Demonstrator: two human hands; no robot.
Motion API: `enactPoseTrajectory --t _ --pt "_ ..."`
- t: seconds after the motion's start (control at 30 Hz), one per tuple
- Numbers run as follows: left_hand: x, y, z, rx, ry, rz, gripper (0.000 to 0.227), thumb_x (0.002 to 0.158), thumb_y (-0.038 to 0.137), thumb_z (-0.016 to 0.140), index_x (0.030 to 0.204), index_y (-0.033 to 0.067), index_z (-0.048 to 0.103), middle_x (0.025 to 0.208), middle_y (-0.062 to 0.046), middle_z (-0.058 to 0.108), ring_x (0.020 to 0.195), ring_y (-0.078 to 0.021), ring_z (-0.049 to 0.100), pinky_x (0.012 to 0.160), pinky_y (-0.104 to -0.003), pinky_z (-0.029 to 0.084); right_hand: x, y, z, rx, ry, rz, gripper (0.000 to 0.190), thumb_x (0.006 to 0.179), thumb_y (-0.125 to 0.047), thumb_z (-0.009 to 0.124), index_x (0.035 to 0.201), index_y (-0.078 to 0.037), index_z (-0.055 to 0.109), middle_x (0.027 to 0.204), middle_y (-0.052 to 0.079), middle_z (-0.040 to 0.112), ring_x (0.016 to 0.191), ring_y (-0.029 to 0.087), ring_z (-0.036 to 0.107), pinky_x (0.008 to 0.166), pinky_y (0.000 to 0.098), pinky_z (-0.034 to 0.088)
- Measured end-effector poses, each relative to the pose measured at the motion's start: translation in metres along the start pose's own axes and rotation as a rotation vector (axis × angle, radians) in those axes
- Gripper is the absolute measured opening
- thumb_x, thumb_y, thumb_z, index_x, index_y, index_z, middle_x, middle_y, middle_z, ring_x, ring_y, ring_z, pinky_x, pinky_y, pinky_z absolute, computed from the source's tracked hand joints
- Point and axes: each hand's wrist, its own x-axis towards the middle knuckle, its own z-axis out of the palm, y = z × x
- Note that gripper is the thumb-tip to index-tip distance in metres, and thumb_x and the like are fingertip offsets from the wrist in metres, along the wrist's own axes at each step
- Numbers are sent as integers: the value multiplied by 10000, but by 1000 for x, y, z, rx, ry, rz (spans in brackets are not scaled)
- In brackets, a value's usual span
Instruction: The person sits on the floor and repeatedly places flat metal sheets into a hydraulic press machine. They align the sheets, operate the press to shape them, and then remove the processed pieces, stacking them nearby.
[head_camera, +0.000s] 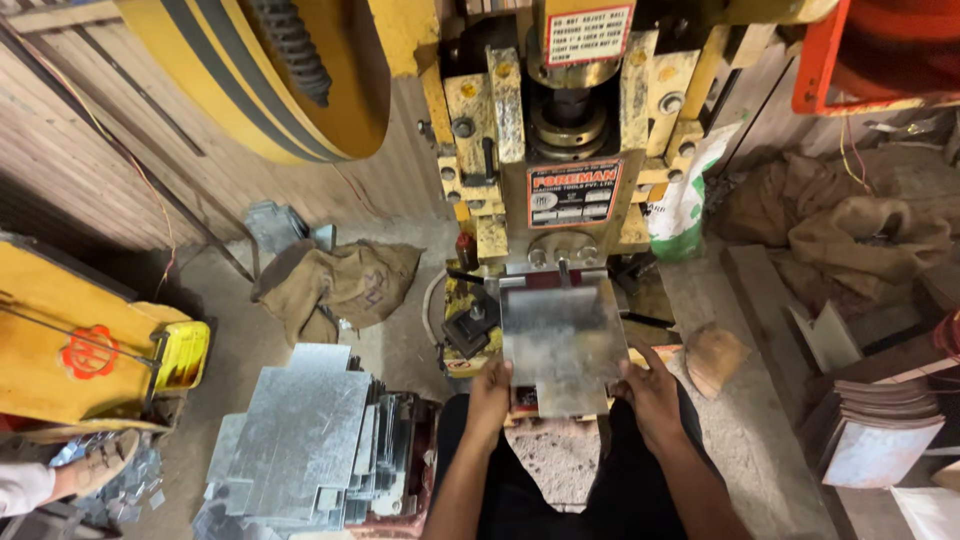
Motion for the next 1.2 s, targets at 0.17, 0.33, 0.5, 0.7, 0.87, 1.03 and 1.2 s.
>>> enactPoseTrajectory --t 0.17,0.33,0.5,0.7,0.87,1.03,1.2 --pt "13 3 1 -99 -67 -35 308 1041 260 557 1224 30 650 598 0 534 464 -109 465 435 -282 399 11 -1 4 -21 35 -37 522 983 -133 627 1490 -52 528 1061 79 699 886 134 658 780 315 579" --pt "12 0 -4 -210 -64 -105 373 1079 337 481 1219 28 636 612 -18 541 484 -133 502 456 -290 440 8 -12 9 22 65 11 482 1026 -253 536 1452 -30 562 1185 44 705 944 147 665 778 334 546" --pt "13 3 -6 -235 -105 -117 624 1094 521 338 1243 2 649 614 -29 532 465 -137 499 437 -290 429 12 -11 5 87 4 -7 564 1071 -433 427 1445 -33 561 1096 158 708 916 224 667 802 367 531" --pt "1 34 -4 -199 -136 -133 803 1024 674 169 1351 63 575 643 -58 599 431 -140 461 431 -270 404 31 -34 14 188 186 148 561 1047 -562 388 1323 -80 469 1039 191 712 854 248 634 840 403 504" --pt "-3 36 18 -267 -280 -39 919 943 770 133 1326 43 545 820 -102 662 646 -169 621 610 -328 526 75 -43 20 331 -123 203 517 1020 -509 515 1264 -62 600 1010 68 666 833 192 588 772 361 460" --pt "14 -11 29 -347 -435 47 966 1042 774 163 1231 -90 551 918 -125 672 721 -221 661 716 -358 553 85 -34 6 258 11 200 275 998 -345 597 1150 -115 611 1020 28 638 852 171 579 788 334 467" --pt "-5 11 39 -314 -416 13 905 942 753 154 1387 14 432 1174 -148 700 733 -247 691 700 -376 547 74 -31 -10 93 38 162 226 953 -239 646 1094 -65 615 995 77 640 827 211 566 759 373 487"
